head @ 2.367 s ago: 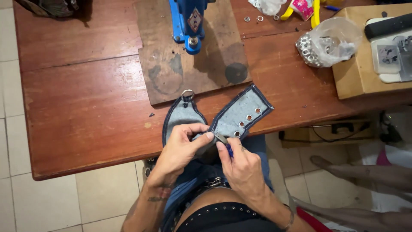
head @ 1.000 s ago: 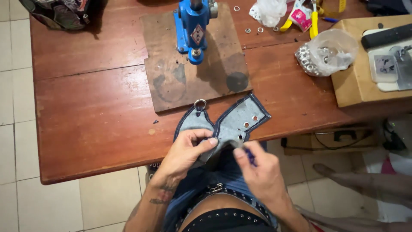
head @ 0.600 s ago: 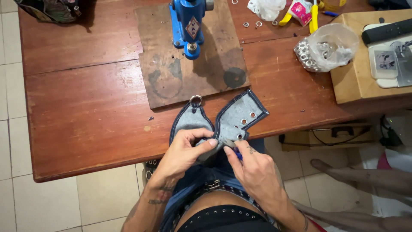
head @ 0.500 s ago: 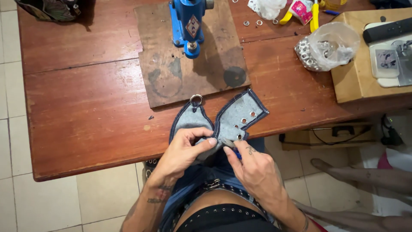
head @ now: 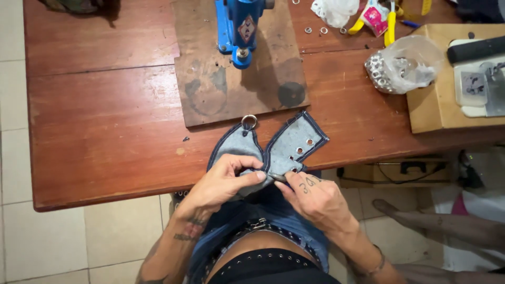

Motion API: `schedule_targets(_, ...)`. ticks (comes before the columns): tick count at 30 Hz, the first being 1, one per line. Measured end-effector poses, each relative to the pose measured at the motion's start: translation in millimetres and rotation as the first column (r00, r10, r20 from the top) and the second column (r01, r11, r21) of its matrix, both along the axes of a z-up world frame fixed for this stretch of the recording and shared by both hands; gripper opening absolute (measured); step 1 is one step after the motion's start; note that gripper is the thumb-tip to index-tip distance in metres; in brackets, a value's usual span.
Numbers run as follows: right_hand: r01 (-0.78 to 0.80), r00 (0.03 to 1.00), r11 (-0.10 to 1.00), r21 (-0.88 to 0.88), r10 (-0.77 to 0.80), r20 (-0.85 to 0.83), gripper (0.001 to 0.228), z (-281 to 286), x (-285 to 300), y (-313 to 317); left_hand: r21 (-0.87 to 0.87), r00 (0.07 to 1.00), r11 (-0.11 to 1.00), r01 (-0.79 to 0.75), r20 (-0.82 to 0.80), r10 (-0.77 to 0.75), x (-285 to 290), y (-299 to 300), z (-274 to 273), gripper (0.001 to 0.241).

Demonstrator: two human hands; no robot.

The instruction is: Attaching metal grommets to a denim garment using a manual hand press

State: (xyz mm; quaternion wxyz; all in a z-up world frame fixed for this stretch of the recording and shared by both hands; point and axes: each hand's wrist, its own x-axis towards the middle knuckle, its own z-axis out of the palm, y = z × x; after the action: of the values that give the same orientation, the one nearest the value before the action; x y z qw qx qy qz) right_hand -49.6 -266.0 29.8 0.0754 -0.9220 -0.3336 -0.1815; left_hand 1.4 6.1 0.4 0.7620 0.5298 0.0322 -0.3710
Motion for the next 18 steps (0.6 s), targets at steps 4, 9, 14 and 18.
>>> schedule_targets(4,-0.076,0.993,0.996,0.047,0.072,0.094,0.027,11.2,13.9,-2.9,0.006,0.995,0.998,-0.061,0.083,0.061,-2.9,-1.5,-5.1,0.006)
schedule_targets(9,-0.161,0.985,0.987,0.026,0.159,0.070,0.028,23.3,24.1,-4.2,-0.001,0.996,0.999,-0.048,0.075,0.048,-1.3,0.1,-4.8,0.005)
schedule_targets(14,-0.249,0.968,0.968,0.019,0.248,0.046,0.027,24.7,33.0,-8.1,-0.016,0.995,1.000,-0.001,0.099,0.003,1.0,0.0,-26.3,0.006)
schedule_targets(18,-0.287,0.958,0.957,0.044,0.286,0.028,0.025,25.1,39.4,-10.3,-0.022,0.994,1.000,0.006,0.109,-0.004,4.4,2.5,-33.8,0.006)
